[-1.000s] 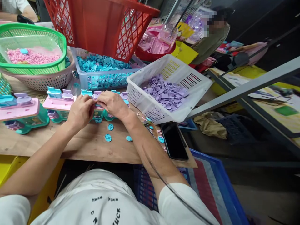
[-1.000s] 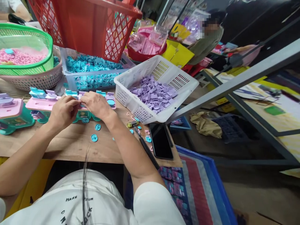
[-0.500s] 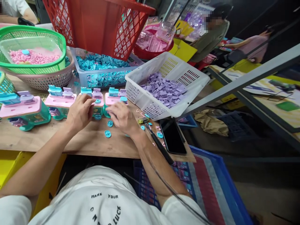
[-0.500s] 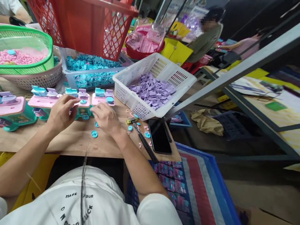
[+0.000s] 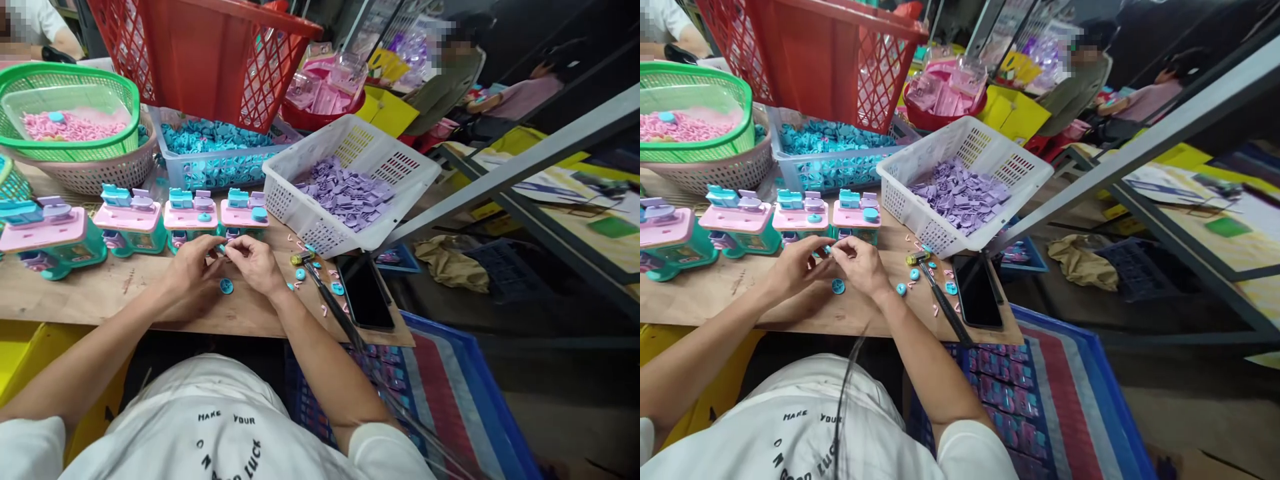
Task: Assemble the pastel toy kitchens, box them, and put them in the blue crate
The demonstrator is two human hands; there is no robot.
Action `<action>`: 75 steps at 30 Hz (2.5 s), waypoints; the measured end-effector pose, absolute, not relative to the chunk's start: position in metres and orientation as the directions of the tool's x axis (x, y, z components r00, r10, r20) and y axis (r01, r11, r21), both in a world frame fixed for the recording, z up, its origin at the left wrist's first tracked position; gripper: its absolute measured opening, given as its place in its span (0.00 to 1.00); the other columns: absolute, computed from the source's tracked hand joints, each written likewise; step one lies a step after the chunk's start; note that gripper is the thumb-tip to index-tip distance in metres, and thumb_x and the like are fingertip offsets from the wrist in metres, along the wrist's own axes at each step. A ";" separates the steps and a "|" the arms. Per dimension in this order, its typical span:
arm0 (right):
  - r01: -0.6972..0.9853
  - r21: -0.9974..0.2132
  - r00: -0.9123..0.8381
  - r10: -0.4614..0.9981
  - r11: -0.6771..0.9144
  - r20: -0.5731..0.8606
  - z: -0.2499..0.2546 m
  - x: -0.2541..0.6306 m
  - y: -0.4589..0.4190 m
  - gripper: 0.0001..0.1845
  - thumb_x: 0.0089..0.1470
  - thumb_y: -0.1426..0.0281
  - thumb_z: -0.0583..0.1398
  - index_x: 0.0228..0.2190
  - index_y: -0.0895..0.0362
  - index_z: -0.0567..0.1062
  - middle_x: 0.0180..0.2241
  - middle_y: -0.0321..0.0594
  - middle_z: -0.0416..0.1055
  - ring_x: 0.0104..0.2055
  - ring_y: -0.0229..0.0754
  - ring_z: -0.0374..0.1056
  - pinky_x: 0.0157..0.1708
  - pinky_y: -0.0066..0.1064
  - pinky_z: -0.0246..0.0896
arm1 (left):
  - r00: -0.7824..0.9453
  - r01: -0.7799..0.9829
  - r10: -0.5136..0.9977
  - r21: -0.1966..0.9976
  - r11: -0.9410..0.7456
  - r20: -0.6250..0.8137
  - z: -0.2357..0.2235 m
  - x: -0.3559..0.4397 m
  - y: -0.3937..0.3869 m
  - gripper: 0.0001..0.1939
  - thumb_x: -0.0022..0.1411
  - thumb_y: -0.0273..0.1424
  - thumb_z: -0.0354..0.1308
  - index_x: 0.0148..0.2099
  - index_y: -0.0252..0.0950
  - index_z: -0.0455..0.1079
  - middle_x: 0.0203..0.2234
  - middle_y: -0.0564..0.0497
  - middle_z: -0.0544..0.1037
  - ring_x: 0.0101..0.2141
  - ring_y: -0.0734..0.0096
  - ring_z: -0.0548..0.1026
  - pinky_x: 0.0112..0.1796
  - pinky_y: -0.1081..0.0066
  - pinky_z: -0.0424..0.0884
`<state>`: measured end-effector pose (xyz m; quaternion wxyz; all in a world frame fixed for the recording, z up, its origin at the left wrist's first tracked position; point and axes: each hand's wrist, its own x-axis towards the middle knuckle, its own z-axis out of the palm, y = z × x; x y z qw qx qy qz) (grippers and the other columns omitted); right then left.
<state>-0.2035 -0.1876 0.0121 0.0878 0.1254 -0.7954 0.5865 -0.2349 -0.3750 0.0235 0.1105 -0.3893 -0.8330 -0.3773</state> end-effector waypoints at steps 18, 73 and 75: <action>-0.718 -0.253 -0.622 -0.435 0.648 0.651 0.043 -0.277 -0.196 0.17 0.71 0.64 0.54 0.48 0.56 0.80 0.45 0.48 0.76 0.50 0.45 0.71 0.52 0.39 0.68 | -0.892 0.211 0.440 0.957 0.198 0.105 0.074 -0.296 -0.393 0.23 0.62 0.48 0.64 0.45 0.33 0.72 0.21 0.53 0.72 0.22 0.72 0.71 0.24 0.74 0.65; -0.160 -0.509 -0.945 0.018 0.846 0.327 -0.002 -0.106 -0.078 0.08 0.60 0.67 0.64 0.39 0.55 0.83 0.40 0.46 0.79 0.45 0.50 0.75 0.50 0.45 0.69 | -0.451 0.885 0.794 0.317 0.340 0.407 0.013 -0.209 -0.322 0.14 0.69 0.31 0.56 0.52 0.34 0.76 0.48 0.39 0.77 0.46 0.56 0.76 0.47 0.59 0.74; -0.169 -0.503 -0.944 0.007 0.848 0.329 -0.010 -0.108 -0.083 0.09 0.61 0.67 0.62 0.38 0.55 0.83 0.38 0.46 0.79 0.44 0.51 0.75 0.48 0.45 0.70 | -0.422 0.891 0.865 0.301 0.340 0.273 0.010 -0.205 -0.296 0.12 0.68 0.30 0.57 0.49 0.33 0.79 0.45 0.40 0.79 0.44 0.56 0.77 0.47 0.60 0.73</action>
